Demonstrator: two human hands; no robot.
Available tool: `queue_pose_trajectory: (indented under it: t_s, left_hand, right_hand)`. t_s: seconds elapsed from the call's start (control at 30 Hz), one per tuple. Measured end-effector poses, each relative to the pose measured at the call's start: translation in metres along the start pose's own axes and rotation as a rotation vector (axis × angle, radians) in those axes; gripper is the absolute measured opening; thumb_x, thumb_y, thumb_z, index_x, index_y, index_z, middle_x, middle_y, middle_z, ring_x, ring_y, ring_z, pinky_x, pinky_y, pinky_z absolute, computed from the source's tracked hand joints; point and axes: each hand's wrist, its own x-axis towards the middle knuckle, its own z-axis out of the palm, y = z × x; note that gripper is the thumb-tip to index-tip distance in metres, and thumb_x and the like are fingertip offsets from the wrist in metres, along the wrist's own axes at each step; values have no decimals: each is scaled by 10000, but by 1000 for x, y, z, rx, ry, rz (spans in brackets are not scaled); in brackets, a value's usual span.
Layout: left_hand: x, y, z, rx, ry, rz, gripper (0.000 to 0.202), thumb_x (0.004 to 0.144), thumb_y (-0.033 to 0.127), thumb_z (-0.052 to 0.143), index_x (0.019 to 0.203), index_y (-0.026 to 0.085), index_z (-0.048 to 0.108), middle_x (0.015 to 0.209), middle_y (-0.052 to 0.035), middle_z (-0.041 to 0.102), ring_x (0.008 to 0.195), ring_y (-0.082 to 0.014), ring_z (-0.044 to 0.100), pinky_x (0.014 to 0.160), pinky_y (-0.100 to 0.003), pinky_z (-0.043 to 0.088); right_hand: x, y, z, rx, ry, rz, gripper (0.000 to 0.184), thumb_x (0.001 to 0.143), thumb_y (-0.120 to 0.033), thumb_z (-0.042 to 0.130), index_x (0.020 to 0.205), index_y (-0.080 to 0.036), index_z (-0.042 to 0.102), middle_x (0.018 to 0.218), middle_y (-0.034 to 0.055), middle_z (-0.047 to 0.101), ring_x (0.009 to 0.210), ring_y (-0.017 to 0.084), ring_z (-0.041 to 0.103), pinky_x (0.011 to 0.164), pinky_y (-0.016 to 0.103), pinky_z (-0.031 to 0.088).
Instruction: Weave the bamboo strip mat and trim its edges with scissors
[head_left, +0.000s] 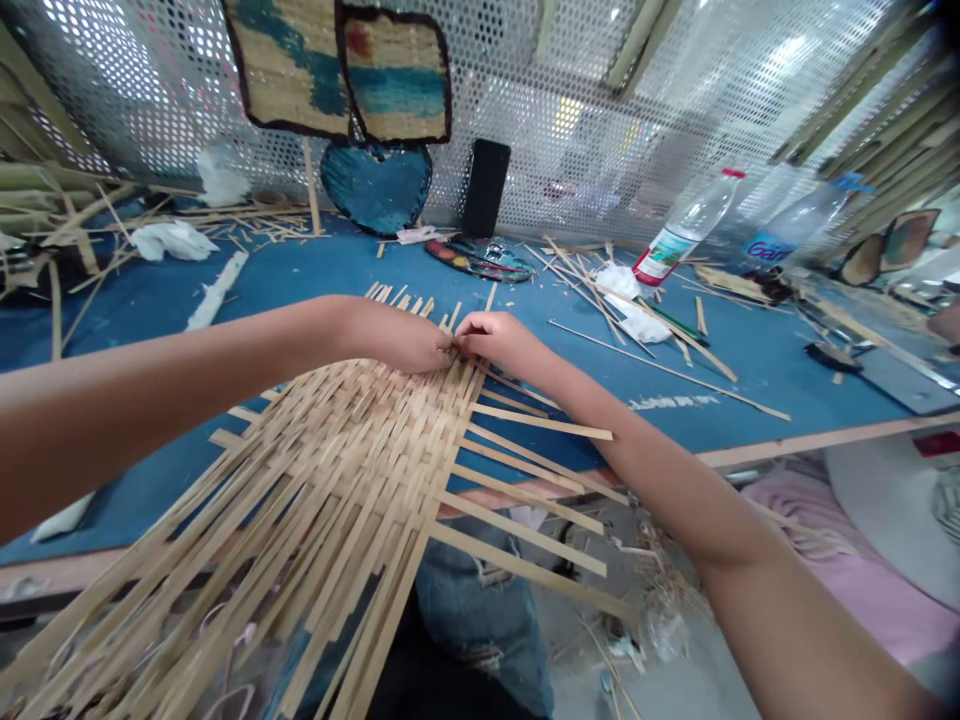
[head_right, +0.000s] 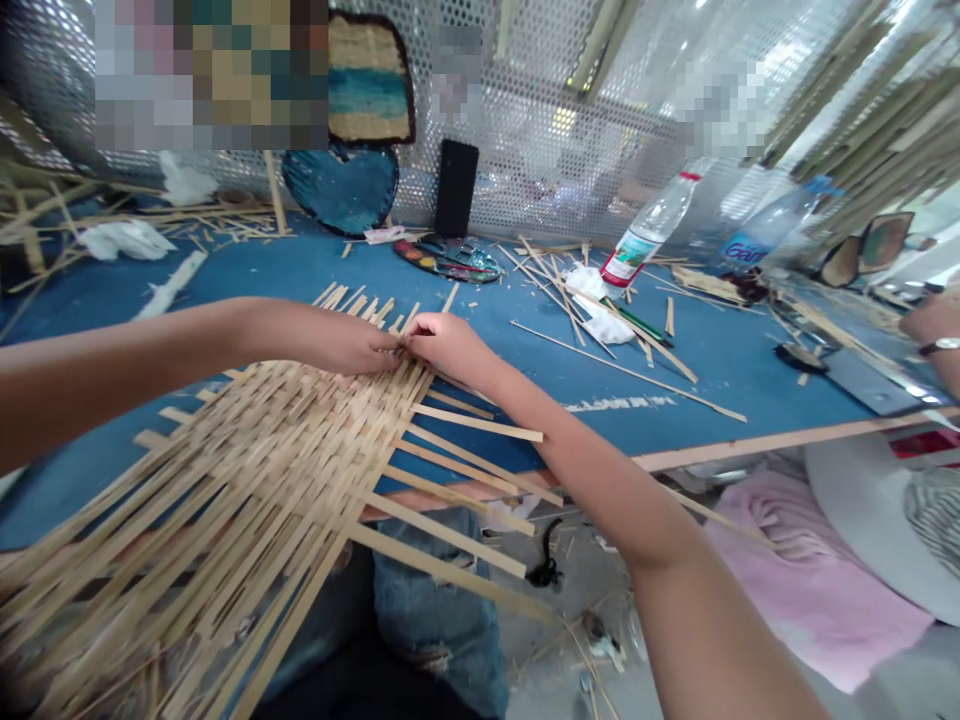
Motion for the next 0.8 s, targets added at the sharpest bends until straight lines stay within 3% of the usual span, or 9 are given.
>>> queue_pose_trajectory:
  t_s: [0.1, 0.27, 0.37, 0.43, 0.5, 0.6, 0.67, 0.8]
  left_hand:
    - [-8, 5, -3, 110, -86, -67, 366, 974, 345, 452, 1044, 179, 772, 950, -112, 777, 714, -213, 621, 713, -323, 451]
    - [-11, 4, -1, 210, -76, -95, 457, 1007, 434, 376, 1120, 205, 755, 1010, -128, 763, 739, -257, 646, 669, -363, 448]
    - [-5, -5, 7, 260, -5, -47, 483, 1014, 421, 370, 1138, 157, 755, 1142, -190, 718, 939, -326, 674, 841, -450, 484]
    - [0, -15, 14, 289, 71, 13, 499, 1027, 421, 376, 1188, 122, 741, 1366, -242, 608, 1228, -398, 573, 1046, -541, 392]
    - [6, -27, 20, 289, 133, 65, 505, 1047, 412, 369, 1342, 131, 668, 1580, -237, 424, 1453, -413, 355, 1174, -579, 231]
    - [19, -42, 26, 246, 195, 79, 531, 1066, 365, 345, 1538, 167, 483, 1701, -211, 225, 1535, -395, 203, 1203, -591, 151]
    - [30, -48, 28, 207, 227, 74, 516, 1068, 372, 341, 1522, 181, 494, 1702, -190, 231, 1521, -387, 232, 1194, -573, 180]
    - [49, -49, 27, 137, 248, 80, 480, 1043, 405, 391, 1425, 171, 563, 1583, -166, 429, 1402, -335, 396, 1137, -480, 288]
  right_hand:
    - [4, 4, -1, 65, -27, 15, 90, 752, -207, 574, 755, -174, 658, 695, -2, 631, 646, 143, 534, 629, 260, 405]
    - [7, 9, -2, 102, -47, 27, 115, 748, -245, 601, 781, -178, 688, 653, -12, 628, 625, 143, 533, 606, 258, 384]
    - [9, 11, -3, 75, -12, 21, 110, 717, -248, 606, 756, -174, 678, 694, -8, 638, 683, 151, 545, 665, 270, 393]
    - [9, 9, -3, 53, 1, 19, 114, 709, -258, 595, 735, -171, 664, 710, -4, 632, 709, 158, 545, 689, 281, 391]
    - [8, 7, -3, 42, -19, 22, 134, 720, -285, 582, 729, -173, 655, 684, -9, 604, 694, 161, 530, 679, 288, 376]
    - [5, 2, -2, 36, -40, 21, 156, 732, -312, 587, 737, -172, 656, 684, -12, 597, 698, 159, 525, 688, 291, 362]
    - [4, 0, -2, 38, -32, 29, 143, 728, -301, 599, 734, -169, 654, 711, -9, 621, 724, 157, 540, 718, 291, 370]
    - [3, -2, -3, 55, -41, 40, 134, 742, -293, 605, 743, -168, 654, 702, -16, 618, 716, 149, 542, 704, 280, 376]
